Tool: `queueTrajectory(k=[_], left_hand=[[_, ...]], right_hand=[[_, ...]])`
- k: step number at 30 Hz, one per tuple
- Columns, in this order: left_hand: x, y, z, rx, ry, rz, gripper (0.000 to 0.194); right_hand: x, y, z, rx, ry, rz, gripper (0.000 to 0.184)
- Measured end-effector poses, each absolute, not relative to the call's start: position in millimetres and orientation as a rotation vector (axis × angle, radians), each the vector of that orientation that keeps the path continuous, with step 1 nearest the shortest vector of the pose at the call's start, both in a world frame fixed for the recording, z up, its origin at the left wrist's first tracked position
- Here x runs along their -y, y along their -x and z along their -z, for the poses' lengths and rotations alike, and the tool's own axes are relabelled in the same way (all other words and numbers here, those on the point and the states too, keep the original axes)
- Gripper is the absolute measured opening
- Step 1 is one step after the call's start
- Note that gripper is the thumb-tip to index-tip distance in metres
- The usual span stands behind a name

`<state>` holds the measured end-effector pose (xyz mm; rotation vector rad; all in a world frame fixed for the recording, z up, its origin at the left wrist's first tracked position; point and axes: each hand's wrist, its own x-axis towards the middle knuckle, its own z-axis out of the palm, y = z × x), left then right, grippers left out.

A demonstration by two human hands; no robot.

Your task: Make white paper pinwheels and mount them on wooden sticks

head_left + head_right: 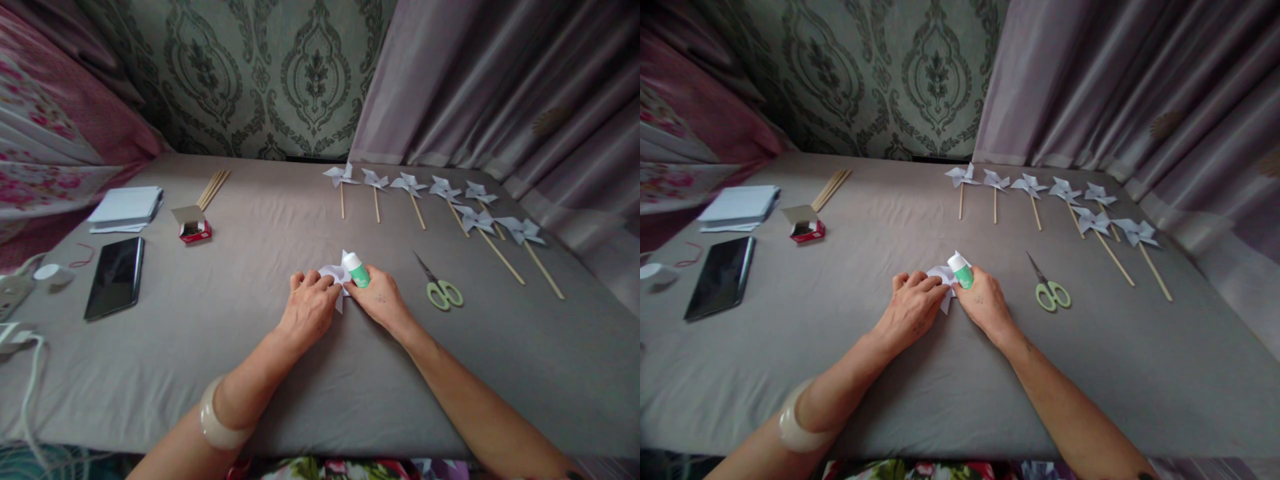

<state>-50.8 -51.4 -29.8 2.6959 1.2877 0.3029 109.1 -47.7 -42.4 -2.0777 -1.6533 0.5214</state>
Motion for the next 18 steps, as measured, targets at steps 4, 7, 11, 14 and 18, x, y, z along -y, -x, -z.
queueTrajectory(k=[4, 7, 11, 14, 18], left_hand=[[51.0, 51.1, 34.8, -1.296, -2.706, -0.323, 0.028], [50.8, 51.6, 37.2, -1.296, -2.714, -0.333, 0.028], [51.4, 51.7, 35.5, -1.292, -2.701, -0.318, 0.028], [51.9, 51.3, 34.3, -1.289, -2.702, -0.305, 0.028], [51.7, 51.3, 36.6, -1.289, -2.725, -0.337, 0.030]], right_hand=[[47.0, -108.8, 41.5, 1.664, 2.104, -0.522, 0.017], [45.7, -108.4, 40.6, 1.672, 2.124, -0.536, 0.017], [43.8, -107.2, 38.2, 1.685, 2.154, -0.548, 0.019], [42.8, -106.6, 36.4, 1.692, 2.175, -0.560, 0.020], [42.0, -106.6, 35.0, 1.708, 2.183, -0.582, 0.020]])
